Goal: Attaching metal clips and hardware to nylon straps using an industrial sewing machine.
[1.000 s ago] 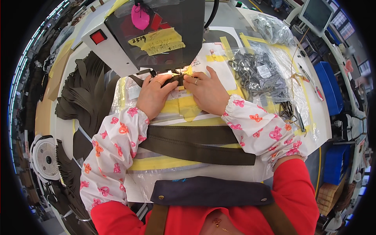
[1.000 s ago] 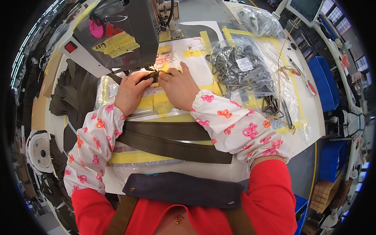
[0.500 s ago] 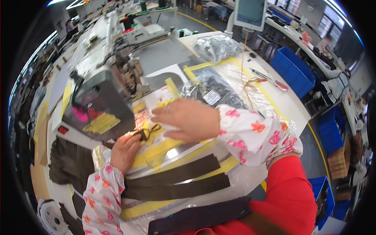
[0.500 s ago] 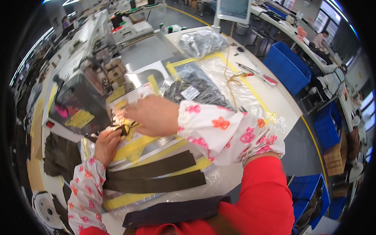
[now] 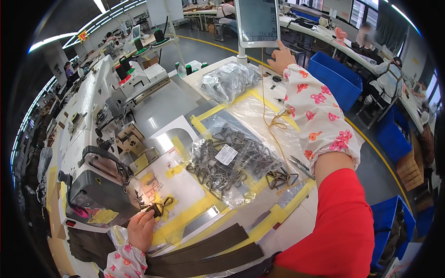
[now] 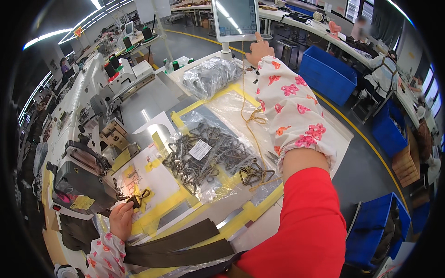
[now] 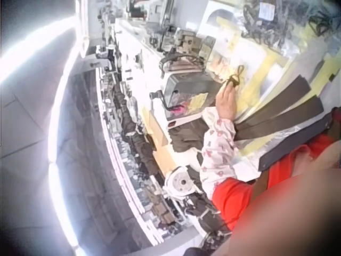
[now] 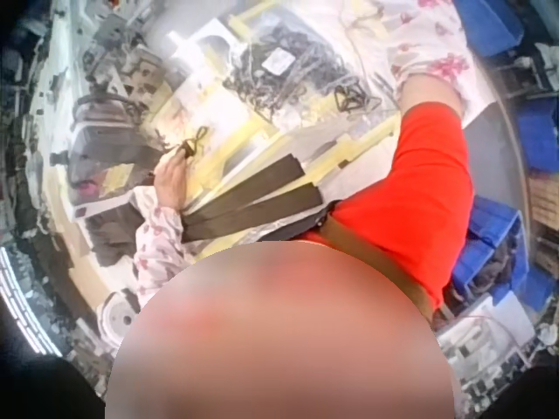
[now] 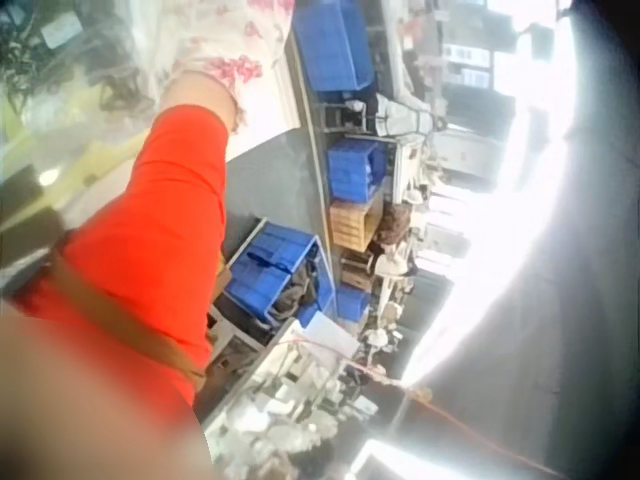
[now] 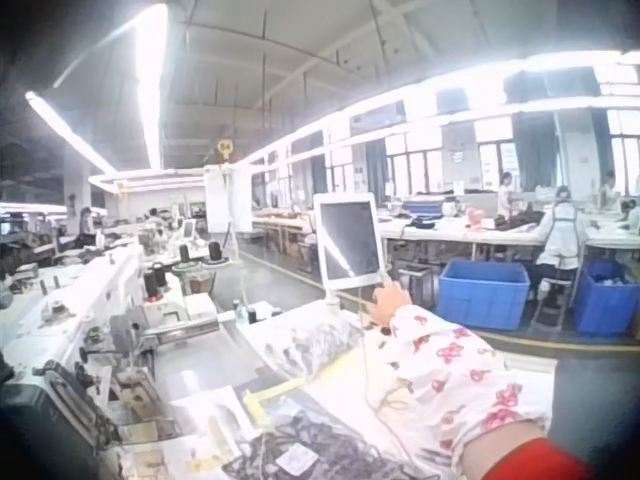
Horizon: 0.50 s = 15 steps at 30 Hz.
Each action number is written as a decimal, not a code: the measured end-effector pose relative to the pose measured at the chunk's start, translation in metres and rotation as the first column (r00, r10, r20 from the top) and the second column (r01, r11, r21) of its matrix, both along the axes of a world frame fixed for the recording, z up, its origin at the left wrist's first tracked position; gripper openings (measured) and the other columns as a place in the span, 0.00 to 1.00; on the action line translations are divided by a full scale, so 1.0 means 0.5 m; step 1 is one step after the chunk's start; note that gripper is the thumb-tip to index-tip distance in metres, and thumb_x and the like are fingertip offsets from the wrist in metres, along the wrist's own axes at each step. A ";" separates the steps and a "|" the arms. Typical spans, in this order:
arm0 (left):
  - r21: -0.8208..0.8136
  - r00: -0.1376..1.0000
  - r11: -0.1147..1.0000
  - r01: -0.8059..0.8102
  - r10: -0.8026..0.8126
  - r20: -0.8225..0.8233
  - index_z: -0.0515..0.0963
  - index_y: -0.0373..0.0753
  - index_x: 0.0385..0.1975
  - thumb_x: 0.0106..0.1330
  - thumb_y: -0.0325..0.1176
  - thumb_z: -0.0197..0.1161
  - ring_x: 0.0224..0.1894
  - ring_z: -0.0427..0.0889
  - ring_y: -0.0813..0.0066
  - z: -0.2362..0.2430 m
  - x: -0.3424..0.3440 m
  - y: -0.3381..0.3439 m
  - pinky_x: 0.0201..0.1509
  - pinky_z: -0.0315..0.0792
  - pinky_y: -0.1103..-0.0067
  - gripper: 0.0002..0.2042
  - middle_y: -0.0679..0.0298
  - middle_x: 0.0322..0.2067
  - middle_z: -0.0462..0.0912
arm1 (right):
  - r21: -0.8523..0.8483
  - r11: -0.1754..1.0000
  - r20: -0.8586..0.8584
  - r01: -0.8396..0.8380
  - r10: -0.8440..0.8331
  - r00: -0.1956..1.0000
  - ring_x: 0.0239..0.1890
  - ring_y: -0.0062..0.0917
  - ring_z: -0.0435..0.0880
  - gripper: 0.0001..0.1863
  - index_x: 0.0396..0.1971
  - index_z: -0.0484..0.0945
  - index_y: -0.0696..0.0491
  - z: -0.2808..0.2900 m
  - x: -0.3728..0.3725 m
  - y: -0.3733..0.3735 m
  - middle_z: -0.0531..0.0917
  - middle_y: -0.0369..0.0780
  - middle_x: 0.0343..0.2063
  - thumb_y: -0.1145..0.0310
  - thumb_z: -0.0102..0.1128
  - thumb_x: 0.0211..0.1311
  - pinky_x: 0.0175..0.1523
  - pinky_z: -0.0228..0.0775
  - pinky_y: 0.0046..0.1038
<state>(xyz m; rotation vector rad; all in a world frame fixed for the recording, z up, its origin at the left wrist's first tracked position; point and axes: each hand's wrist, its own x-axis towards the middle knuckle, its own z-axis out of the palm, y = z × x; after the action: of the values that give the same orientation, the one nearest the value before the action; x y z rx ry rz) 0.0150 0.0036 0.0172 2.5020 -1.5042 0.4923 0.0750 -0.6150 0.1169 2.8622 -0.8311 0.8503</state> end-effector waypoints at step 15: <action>-0.033 1.000 0.999 0.007 -0.006 0.010 0.77 0.35 0.28 0.44 0.22 0.60 0.39 0.77 0.62 0.000 -0.011 0.005 0.41 0.72 0.71 0.09 0.61 0.38 0.80 | 0.033 0.999 0.020 -0.032 0.031 0.999 0.52 0.34 0.71 0.14 0.28 0.82 0.50 0.005 0.018 -0.008 0.55 0.41 0.63 0.57 0.61 0.43 0.51 0.67 0.36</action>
<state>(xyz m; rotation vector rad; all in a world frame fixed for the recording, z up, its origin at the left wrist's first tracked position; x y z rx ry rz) 0.0097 0.0060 0.0172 2.4724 -1.4946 0.5251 0.0839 -0.6191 0.1197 2.9080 -0.8123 0.8778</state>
